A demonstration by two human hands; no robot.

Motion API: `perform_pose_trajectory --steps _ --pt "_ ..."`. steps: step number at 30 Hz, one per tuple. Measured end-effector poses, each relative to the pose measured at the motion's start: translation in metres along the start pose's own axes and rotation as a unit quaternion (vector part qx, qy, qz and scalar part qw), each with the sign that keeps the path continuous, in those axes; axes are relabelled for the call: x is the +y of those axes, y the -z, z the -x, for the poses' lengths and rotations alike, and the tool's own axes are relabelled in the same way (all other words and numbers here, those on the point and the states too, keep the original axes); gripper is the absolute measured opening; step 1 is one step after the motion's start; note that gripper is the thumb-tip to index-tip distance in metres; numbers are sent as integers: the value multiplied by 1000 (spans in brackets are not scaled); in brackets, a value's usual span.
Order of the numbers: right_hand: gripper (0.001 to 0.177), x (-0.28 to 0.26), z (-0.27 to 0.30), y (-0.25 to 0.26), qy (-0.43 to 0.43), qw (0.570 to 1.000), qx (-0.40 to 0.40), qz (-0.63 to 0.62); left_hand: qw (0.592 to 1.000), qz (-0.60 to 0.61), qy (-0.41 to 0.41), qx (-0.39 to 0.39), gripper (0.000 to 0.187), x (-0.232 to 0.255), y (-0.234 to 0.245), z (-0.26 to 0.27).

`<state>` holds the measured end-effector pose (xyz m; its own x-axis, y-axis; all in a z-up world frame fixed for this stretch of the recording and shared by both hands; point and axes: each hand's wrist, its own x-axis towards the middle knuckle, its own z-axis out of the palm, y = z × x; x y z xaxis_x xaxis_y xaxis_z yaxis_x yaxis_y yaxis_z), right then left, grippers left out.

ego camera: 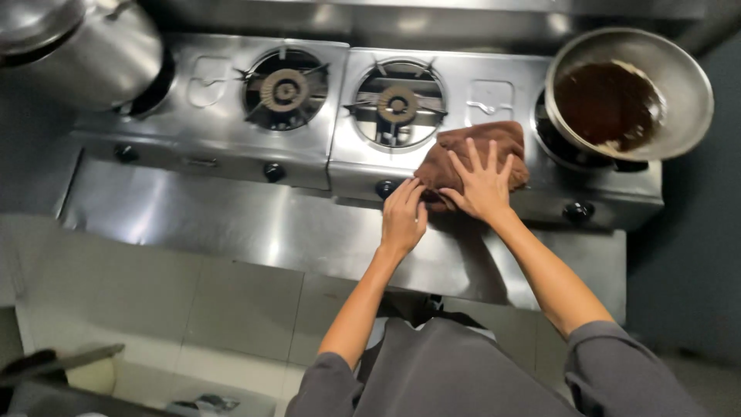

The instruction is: Cleaning a commercial gas stove and the adjacent wall using a brown cloth.

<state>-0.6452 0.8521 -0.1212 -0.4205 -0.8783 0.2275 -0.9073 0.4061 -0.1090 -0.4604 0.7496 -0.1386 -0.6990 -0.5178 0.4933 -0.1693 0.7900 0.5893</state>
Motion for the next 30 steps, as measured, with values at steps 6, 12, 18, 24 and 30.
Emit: perform_pose_trajectory --steps 6,12,18,24,30 --pt "57 -2 9 -30 46 998 26 -22 995 -21 93 29 29 -26 28 22" --pt "54 -39 -2 -25 64 994 36 -76 975 67 209 36 28 -58 43 23" --pt "51 -62 -66 22 137 941 -7 -310 971 89 222 -22 29 -84 55 31" --pt "54 -88 -253 48 3 952 216 -217 975 96 200 -5 25 -110 74 11" --pt "64 -95 -388 -88 -139 929 252 -231 991 46 125 30 22 -136 87 -19"
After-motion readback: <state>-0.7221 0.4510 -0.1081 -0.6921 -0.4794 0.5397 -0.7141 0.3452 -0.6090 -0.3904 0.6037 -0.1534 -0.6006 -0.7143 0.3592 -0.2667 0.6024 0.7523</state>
